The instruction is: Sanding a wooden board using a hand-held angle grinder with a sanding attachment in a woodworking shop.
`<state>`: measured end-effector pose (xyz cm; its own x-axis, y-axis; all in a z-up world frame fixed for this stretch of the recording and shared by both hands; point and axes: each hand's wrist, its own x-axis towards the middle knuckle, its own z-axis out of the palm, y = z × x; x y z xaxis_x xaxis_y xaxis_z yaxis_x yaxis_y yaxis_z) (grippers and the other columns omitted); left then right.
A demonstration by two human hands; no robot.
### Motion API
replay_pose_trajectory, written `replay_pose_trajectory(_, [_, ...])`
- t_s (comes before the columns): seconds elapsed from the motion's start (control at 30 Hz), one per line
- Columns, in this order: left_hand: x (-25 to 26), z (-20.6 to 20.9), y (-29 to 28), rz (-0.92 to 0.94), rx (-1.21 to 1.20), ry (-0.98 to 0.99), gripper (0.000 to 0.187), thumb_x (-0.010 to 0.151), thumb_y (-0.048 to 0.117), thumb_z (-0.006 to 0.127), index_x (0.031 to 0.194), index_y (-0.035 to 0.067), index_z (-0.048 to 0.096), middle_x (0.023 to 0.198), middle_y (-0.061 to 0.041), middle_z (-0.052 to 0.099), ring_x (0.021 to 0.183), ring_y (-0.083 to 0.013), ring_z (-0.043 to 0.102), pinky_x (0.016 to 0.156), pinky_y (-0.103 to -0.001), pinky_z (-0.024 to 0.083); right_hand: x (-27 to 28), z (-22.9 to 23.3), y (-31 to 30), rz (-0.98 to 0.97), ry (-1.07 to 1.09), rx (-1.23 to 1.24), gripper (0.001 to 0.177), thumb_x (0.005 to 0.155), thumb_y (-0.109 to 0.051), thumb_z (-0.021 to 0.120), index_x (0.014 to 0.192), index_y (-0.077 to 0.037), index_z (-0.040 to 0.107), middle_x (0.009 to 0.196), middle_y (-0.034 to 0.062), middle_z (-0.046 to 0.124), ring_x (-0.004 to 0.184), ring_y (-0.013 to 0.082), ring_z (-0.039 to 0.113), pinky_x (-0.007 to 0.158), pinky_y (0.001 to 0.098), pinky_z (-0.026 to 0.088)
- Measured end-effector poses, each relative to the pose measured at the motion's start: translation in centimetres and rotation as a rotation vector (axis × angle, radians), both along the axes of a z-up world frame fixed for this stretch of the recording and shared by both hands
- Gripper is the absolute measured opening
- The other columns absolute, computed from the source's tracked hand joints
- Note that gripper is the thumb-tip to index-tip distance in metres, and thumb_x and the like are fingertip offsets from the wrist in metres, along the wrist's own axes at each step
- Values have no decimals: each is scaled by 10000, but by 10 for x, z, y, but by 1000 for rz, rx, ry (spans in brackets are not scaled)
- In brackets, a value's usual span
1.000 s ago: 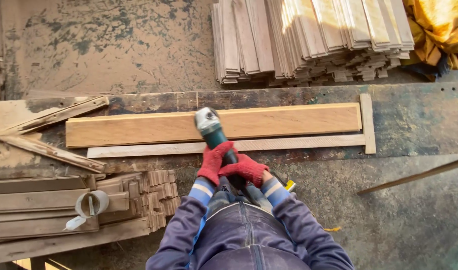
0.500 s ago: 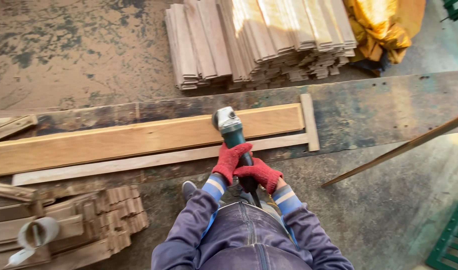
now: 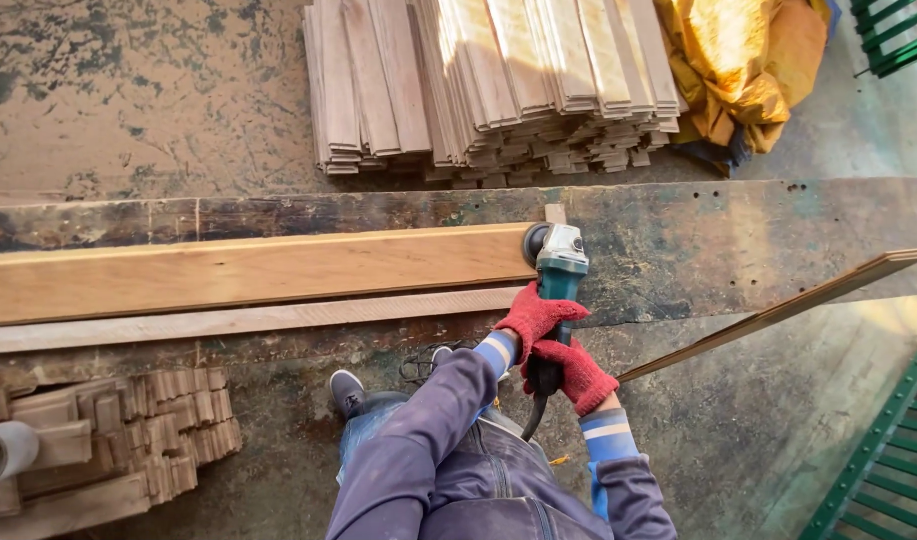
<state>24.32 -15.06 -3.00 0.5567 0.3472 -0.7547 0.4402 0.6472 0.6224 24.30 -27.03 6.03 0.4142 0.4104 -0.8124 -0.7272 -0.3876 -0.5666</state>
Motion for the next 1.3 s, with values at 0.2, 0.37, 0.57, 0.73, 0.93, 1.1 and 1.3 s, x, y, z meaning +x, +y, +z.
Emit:
replay_pose_trajectory(0.2, [-58,46,32,196,-40,12,870,518,195,996,1274,9,607,1069,-181,709,1075,-322,706,948,-417,575,-22,-39,13,118,-20,26,366,701,-155,906,996,-29,730,786,199,715,677,391,739,624,612,618])
replay_pose_trajectory(0.37, [-134,23,72,322,-47,1,710,485,78,1035,1094,101,670,849,-84,736,790,-241,764,729,-370,641,-78,-39,63,300,-2,49,312,652,-154,925,887,-44,751,669,180,699,561,358,732,523,531,619])
replay_pose_trajectory(0.57, [-237,30,113,569,-268,-107,473,695,202,921,1089,55,704,825,-151,757,746,-282,785,664,-421,671,-147,-23,117,489,4,107,391,567,-111,976,865,-7,747,658,186,680,577,340,731,517,504,616])
replay_pose_trajectory(0.73, [-247,27,106,678,-171,43,691,585,78,1022,1168,114,652,843,-135,720,771,-319,762,657,-541,675,-146,-17,123,596,-40,105,435,555,-134,990,882,-8,734,689,185,678,618,329,740,585,456,642])
replay_pose_trajectory(0.93, [-173,48,65,524,-128,-21,616,553,-5,1002,1063,34,659,766,-155,723,704,-285,765,645,-446,663,-99,-31,61,464,-12,33,406,600,-142,960,887,11,716,677,211,693,607,360,740,542,494,630])
replay_pose_trajectory(1.1, [-89,56,23,109,87,-110,513,577,183,888,1027,38,689,897,-94,722,736,-192,633,708,-329,553,-51,-28,8,147,-32,-38,380,667,-177,927,930,-32,693,681,167,664,577,358,723,530,561,622])
replay_pose_trajectory(1.3, [-28,-14,-10,62,-101,-50,861,460,146,1049,1214,57,642,1014,-162,718,957,-384,722,692,-548,663,-33,1,1,-5,-25,-43,339,726,-173,880,906,4,655,672,187,632,553,376,684,505,583,580])
